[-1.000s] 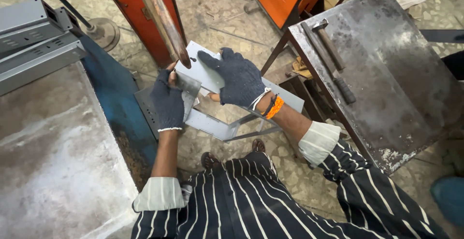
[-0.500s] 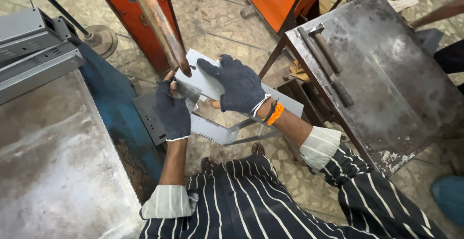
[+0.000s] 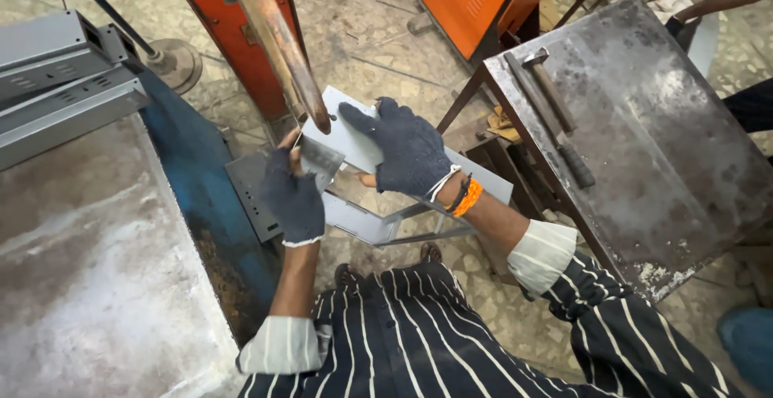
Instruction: The person positions a painted sheet metal panel against the stops of a manual bending machine and pulls the bending lever to fold its edge, then hammers a small fitting onto the panel. They turn the panel over, bend another edge, and place a finished frame-like panel on a side table before continuing with more panels.
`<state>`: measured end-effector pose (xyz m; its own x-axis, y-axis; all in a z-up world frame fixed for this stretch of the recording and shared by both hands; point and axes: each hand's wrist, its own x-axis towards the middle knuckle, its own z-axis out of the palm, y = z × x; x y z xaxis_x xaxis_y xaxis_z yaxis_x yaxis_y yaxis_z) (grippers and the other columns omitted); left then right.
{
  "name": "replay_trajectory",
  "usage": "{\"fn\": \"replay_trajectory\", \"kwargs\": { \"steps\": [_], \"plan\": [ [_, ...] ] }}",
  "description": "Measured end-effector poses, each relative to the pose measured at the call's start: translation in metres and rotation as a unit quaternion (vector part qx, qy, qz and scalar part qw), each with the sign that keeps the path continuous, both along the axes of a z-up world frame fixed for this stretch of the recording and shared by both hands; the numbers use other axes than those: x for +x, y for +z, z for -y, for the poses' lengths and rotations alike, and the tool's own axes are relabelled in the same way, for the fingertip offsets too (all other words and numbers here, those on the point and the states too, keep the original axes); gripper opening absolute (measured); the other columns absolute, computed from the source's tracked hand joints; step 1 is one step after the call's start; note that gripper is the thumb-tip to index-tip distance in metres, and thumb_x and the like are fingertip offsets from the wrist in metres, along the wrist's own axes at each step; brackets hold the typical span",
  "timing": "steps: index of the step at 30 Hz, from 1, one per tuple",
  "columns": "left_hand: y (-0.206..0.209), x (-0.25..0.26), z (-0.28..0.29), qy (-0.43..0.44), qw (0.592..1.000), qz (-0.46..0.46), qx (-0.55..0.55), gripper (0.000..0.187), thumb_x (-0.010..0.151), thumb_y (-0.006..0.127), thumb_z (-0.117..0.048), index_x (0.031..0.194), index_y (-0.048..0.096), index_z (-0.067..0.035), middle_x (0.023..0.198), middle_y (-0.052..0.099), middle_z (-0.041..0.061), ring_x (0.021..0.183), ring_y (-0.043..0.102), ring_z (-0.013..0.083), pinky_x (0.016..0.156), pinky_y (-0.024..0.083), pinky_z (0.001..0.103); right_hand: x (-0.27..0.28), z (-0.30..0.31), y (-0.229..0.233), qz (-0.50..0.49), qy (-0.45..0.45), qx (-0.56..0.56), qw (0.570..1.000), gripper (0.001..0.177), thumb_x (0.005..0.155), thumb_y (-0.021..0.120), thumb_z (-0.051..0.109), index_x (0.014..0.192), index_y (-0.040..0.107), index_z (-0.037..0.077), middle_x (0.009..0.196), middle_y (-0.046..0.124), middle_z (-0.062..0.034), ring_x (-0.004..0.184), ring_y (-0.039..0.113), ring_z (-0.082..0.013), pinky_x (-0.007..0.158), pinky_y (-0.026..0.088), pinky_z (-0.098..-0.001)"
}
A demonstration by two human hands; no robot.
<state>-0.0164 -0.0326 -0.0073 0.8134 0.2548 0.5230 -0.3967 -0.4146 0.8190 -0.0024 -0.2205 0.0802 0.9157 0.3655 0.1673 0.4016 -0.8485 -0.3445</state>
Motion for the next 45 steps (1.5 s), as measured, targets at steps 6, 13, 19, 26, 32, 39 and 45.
{"fn": "replay_trajectory", "kwargs": {
  "steps": [6,13,19,26,32,39,45],
  "plan": [
    [-0.014,0.014,0.005,0.043,0.999,-0.032,-0.008,0.023,0.107,0.053,-0.009,0.12,0.07,-0.003,0.105,0.075,0.015,0.095,0.073,0.0237,0.083,0.055,0.035,-0.002,0.002,-0.002,0.009,0.005,0.026,1.0,0.101,0.059,0.088,0.042,0.15,0.049,0.023,0.122,0.056,-0.023,0.104,0.061,-0.0396,0.083,0.052,-0.0477],
    [-0.008,0.019,0.007,0.034,0.999,-0.016,0.01,0.029,0.115,0.05,-0.024,0.13,0.063,-0.003,0.109,0.072,0.018,0.1,0.072,0.0291,0.087,0.054,0.04,-0.002,0.003,-0.011,0.06,0.017,0.029,0.998,0.1,0.06,0.089,0.043,0.15,0.049,0.022,0.125,0.056,-0.0235,0.108,0.061,-0.04,0.085,0.052,-0.0477],
    [0.012,0.015,0.006,0.013,0.993,-0.119,-0.005,0.036,0.108,0.057,-0.032,0.131,0.061,-0.005,0.103,0.074,0.017,0.094,0.073,0.0288,0.08,0.055,0.04,-0.002,-0.002,-0.002,0.006,-0.006,-0.007,1.0,0.1,0.06,0.089,0.041,0.15,0.048,0.024,0.119,0.057,-0.0212,0.104,0.062,-0.0391,0.084,0.052,-0.048],
    [0.023,0.015,0.007,-0.003,0.989,-0.15,-0.018,0.036,0.104,0.059,-0.031,0.129,0.06,-0.006,0.107,0.075,0.017,0.097,0.074,0.0278,0.081,0.055,0.04,-0.001,0.002,-0.005,0.018,0.014,0.007,1.0,0.105,0.057,0.089,0.037,0.151,0.047,0.021,0.123,0.055,-0.0249,0.106,0.061,-0.0415,0.085,0.052,-0.0481],
    [-0.007,0.028,0.023,-0.012,0.991,-0.114,-0.074,0.023,0.107,0.06,-0.021,0.123,0.064,-0.005,0.1,0.075,0.013,0.09,0.071,0.02,0.081,0.056,0.035,0.0,0.001,-0.002,0.011,0.007,-0.007,1.0,0.104,0.056,0.089,0.036,0.151,0.047,0.023,0.125,0.056,-0.0243,0.104,0.061,-0.0414,0.085,0.052,-0.0489],
    [-0.002,0.037,0.018,-0.051,0.936,-0.134,-0.32,0.049,0.09,0.07,0.0,0.134,0.049,-0.002,0.098,0.074,0.011,0.083,0.068,0.0129,0.073,0.054,0.026,0.002,0.002,-0.007,0.038,0.004,-0.015,0.999,0.104,0.055,0.089,0.04,0.151,0.049,0.026,0.131,0.055,-0.0269,0.106,0.063,-0.0426,0.086,0.053,-0.0492],
    [0.011,0.036,0.018,-0.024,0.951,-0.147,-0.271,0.05,0.086,0.074,0.002,0.131,0.054,-0.001,0.104,0.075,0.01,0.091,0.07,0.0131,0.08,0.055,0.027,0.006,0.0,0.007,-0.038,0.011,-0.039,0.998,0.114,0.059,0.088,0.046,0.157,0.036,0.023,0.132,0.052,-0.0316,0.105,0.062,-0.045,0.084,0.053,-0.0501]
  ]
}}
